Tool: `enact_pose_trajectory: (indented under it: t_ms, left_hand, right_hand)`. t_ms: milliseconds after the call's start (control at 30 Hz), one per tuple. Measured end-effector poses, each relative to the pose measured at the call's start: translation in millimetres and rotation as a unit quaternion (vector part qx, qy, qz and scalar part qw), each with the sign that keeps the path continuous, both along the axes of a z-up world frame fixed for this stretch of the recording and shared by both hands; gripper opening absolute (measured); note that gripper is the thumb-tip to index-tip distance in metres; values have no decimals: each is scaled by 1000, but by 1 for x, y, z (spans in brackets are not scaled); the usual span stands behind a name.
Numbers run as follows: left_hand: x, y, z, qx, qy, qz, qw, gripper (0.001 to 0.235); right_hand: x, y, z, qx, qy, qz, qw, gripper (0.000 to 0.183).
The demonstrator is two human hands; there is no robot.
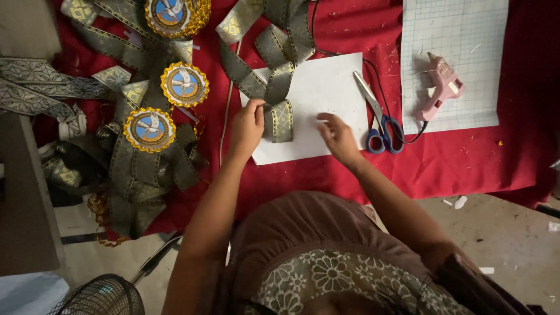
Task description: Assembling award sashes by gluing medallions onto ribbons using a hot glue gun.
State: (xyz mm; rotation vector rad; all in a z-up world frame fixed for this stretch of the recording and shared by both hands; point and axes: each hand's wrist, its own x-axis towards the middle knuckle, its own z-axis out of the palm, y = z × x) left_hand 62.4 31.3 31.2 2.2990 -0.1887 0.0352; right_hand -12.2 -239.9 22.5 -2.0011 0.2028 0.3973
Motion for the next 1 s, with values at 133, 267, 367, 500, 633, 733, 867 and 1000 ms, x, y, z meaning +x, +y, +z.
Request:
enact_pose_trajectory:
  t_ms: [133,267,367,500,633,733,867,1000]
  left_hand:
    - [-1,-1,2,0,31,-7,1000,16]
    - [1,6,23,-31,10,-64,997,20]
    - [11,12,24,55,-10,-134,989,28]
    - [27,11,23,161,-103,-197,962,33]
    - [34,0,50,160,-51,-184,968,29]
    - [24,-4,61,230,163,-219,934,31]
    - [-15,6,39,221,64,-223,947,58]
    - [-29,26,1,157,5,-183,971,13]
  right_hand:
    - [24,37,8,193,7,-2,981,52]
    - [37,53,-17,155,21,-11,988,56]
    - [39,44,-16,68,-4,24,997,51]
    - [35,33,6,-53,-25,69,996,45]
    - [33,27,-5,-45,-35,57,997,44]
    - [36,25,-1,-40,8,56,998,43]
    - [34,20,-7,-44,-15,57,997,40]
    - [36,20,0,-67,-26,75,995,35]
